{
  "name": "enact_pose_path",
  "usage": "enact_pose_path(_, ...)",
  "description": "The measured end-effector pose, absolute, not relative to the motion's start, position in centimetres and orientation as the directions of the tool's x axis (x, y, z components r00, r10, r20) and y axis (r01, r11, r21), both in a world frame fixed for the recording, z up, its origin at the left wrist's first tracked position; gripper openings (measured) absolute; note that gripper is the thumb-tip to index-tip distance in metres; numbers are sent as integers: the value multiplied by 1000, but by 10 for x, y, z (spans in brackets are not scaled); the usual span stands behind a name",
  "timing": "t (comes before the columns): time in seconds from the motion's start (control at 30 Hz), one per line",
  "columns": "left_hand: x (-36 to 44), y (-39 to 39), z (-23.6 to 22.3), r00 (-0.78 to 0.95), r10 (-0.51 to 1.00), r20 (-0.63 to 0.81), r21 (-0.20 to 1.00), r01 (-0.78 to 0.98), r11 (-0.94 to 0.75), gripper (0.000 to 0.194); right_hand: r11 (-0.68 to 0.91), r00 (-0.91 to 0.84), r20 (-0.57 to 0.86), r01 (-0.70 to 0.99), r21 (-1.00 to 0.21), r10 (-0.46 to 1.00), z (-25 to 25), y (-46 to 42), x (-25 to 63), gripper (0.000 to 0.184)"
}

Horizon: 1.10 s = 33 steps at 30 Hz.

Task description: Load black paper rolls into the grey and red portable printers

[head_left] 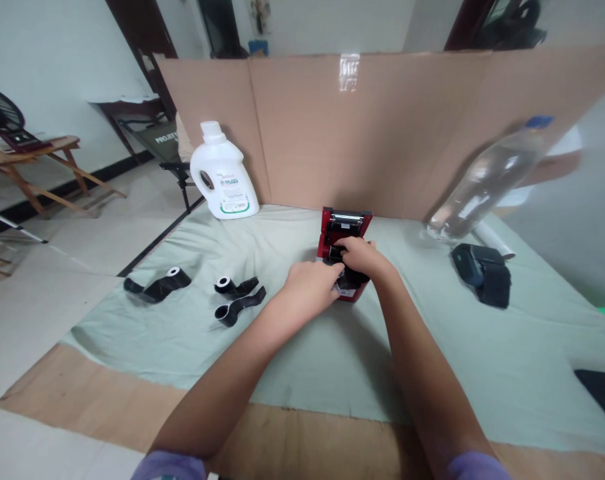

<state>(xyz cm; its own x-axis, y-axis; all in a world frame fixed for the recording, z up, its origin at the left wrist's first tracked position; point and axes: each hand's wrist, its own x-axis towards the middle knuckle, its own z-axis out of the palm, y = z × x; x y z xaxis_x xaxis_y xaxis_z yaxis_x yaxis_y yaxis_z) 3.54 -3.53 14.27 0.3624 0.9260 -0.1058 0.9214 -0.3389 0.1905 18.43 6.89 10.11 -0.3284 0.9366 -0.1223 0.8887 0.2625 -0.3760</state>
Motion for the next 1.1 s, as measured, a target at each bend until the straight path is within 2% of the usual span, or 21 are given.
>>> enact_pose_path(0.07,39,-32,141,381,924,-31,216,905,-366,33,249,-339,-163,878,-408,927,102,71,185,37)
enact_pose_path(0.13,41,-28,139,394,919,9,232,893,-385,31,237,-339,-173,868,-436,925,102,72,185,34)
enact_pose_path(0.23,39,-27,137,399,917,13,237,890,-391,34,247,-348,-131,842,-480,928,106,72,192,31)
enact_pose_path(0.3,35,-27,136,410,912,-3,238,886,-397,36,267,-378,-98,791,-550,921,111,70,203,22)
enact_pose_path(0.37,30,-29,136,432,902,-12,233,878,-418,38,259,-373,-51,728,-635,926,117,68,216,22)
enact_pose_path(0.43,26,-31,137,451,893,-9,231,869,-437,37,240,-276,63,675,-698,959,119,69,227,24)
enact_pose_path(0.53,22,-33,140,447,894,0,223,872,-436,36,264,17,337,586,-766,941,109,80,232,20)
enact_pose_path(0.63,22,-35,144,441,897,-13,211,878,-429,36,337,145,450,473,-814,881,92,96,226,39)
enact_pose_path(0.7,23,-36,147,443,896,-35,212,879,-427,37,383,118,463,406,-830,879,84,101,222,42)
enact_pose_path(0.8,25,-38,152,444,893,-74,196,884,-424,39,416,72,469,360,-835,880,77,96,224,31)
enact_pose_path(0.97,27,-47,158,464,881,-92,199,876,-440,37,313,116,365,320,-894,924,52,61,231,19)
enact_pose_path(1.03,24,-48,159,488,868,-93,272,851,-450,33,290,139,338,283,-914,931,38,50,230,34)
enact_pose_path(1.1,18,-41,158,522,851,-64,436,781,-446,26,258,136,284,181,-949,949,28,44,226,51)
